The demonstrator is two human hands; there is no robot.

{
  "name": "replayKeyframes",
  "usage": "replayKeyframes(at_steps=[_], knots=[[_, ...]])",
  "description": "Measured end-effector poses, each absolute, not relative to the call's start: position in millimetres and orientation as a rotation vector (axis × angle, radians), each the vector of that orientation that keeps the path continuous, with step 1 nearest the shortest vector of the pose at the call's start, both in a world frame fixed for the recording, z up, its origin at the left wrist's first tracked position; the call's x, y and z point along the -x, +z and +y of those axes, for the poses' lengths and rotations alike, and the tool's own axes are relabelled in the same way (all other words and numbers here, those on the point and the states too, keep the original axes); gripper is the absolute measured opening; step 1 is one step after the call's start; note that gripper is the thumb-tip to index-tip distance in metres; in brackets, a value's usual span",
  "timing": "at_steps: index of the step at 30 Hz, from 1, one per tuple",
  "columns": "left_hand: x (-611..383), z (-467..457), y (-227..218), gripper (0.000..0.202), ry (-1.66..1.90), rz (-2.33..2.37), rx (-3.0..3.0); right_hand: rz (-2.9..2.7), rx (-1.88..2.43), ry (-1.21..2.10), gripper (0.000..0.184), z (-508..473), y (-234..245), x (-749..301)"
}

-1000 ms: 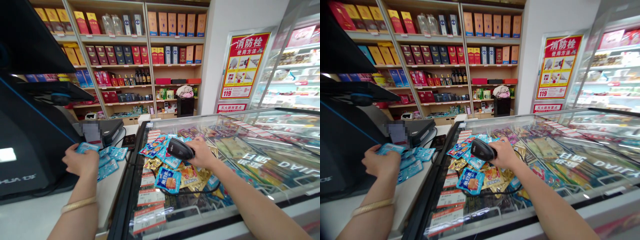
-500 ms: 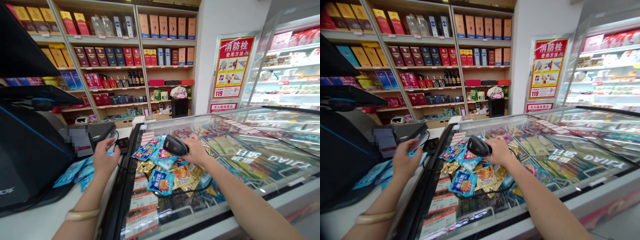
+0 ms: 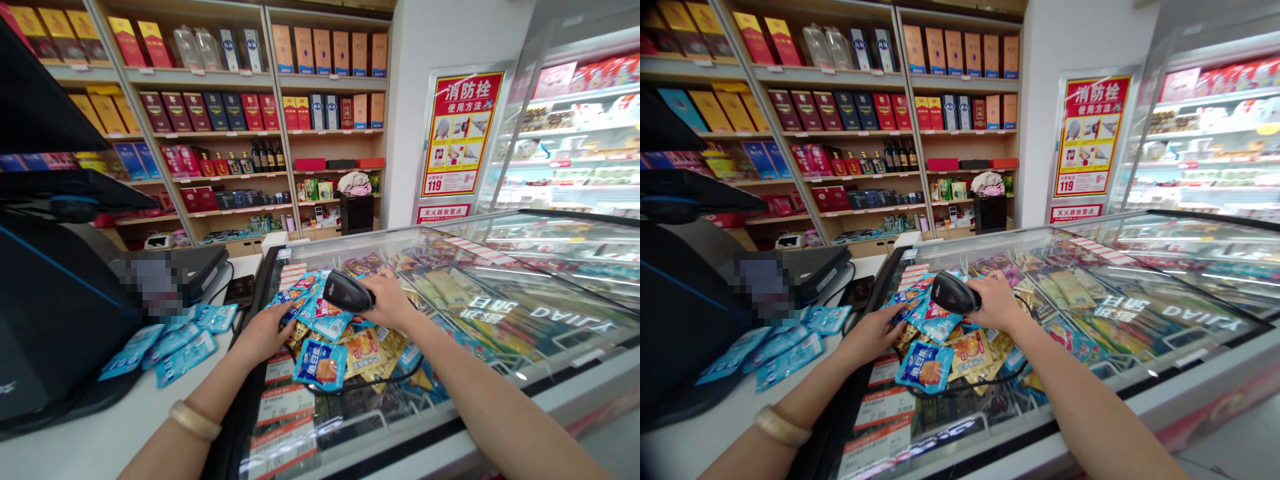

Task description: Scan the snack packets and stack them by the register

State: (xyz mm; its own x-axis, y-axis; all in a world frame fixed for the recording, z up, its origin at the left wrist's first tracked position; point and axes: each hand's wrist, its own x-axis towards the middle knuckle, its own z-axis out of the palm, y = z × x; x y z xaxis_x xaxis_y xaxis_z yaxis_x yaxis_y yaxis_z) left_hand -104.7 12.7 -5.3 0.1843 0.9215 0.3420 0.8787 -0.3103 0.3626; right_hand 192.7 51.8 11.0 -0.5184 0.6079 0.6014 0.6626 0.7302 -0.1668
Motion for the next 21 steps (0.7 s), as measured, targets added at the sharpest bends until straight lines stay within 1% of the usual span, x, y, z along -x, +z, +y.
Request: replayKeyframes(at_steps=[4,8,11,15,21], knots=[[108,12,-2,0.04,0.776,1.882,-2.354,-2.259,0.949,-0.114,0.028,52,10,-193],[118,13,3,0.032,0.934,2.06,-2.228,-2.251,0.917,-0.112,0.027,52,10,-193],[128,15,5,0.031,1.122,2.134,-2.039,-2.26,0.896,-0.128,0.029,51,12,-192],[137,18,4,0.035,1.388,1.982,-1.817,-2.302,0.838,-0.115,0.031,48,13,-191],[130,13,9,0.039,1.464,1.803,-1.725,-2.382,0.813,-0.128,0.029,43,15,-188]])
